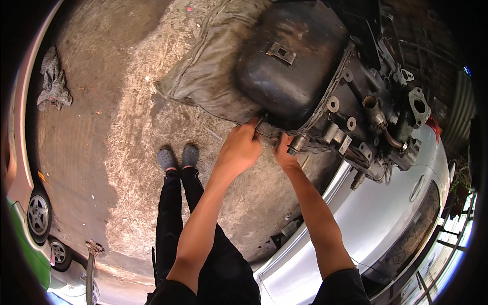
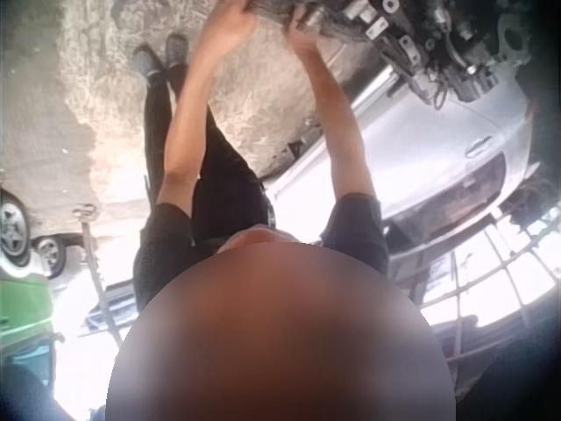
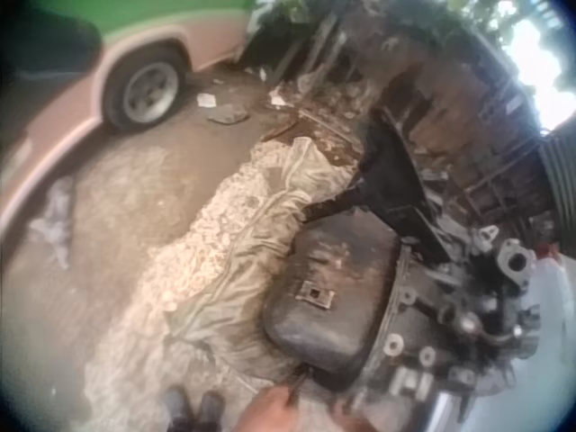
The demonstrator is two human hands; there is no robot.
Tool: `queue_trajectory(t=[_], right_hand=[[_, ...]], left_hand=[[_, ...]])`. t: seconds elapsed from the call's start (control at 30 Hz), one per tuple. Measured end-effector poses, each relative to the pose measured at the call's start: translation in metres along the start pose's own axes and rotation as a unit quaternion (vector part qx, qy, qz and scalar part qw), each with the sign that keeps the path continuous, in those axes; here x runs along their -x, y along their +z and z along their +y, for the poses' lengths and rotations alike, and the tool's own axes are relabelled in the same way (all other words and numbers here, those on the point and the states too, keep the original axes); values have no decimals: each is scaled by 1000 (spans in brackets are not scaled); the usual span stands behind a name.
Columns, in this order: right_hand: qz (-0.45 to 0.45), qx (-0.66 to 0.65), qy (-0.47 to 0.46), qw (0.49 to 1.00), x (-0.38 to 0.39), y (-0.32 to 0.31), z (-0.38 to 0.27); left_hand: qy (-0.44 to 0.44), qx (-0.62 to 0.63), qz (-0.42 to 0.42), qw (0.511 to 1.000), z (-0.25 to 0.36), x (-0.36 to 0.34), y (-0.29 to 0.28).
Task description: The person uses a wrench to loosen and remove a bolt from a car engine resting on a cloth on the ground. They then wipe the engine surface with a rag and continue to manipulate components by hand.
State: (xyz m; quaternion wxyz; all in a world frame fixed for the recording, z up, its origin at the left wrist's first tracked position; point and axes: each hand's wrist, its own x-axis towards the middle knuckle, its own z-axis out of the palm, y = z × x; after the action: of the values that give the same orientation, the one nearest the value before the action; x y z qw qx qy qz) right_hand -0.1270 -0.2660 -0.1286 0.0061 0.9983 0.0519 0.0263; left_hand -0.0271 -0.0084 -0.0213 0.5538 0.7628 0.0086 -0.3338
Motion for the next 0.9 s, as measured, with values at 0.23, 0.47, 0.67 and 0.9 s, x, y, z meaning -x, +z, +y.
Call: queue_trajectory(t=[0.23, 0.47, 0.67, 0.9], right_hand=[[63, -6, 54, 997, 20, 49, 18], [-64, -302, 142, 940, 4, -3, -8], [-72, -48, 28, 996, -4, -10, -8], [-7, -30, -22, 999, -5, -9, -7]], left_hand=[[-52, 123, -20, 991, -15, 2, 9], [-2, 53, 13, 998, -5, 14, 12], [13, 46, 51, 998, -5, 18, 16], [98, -110, 51, 988, -33, 8, 9]])
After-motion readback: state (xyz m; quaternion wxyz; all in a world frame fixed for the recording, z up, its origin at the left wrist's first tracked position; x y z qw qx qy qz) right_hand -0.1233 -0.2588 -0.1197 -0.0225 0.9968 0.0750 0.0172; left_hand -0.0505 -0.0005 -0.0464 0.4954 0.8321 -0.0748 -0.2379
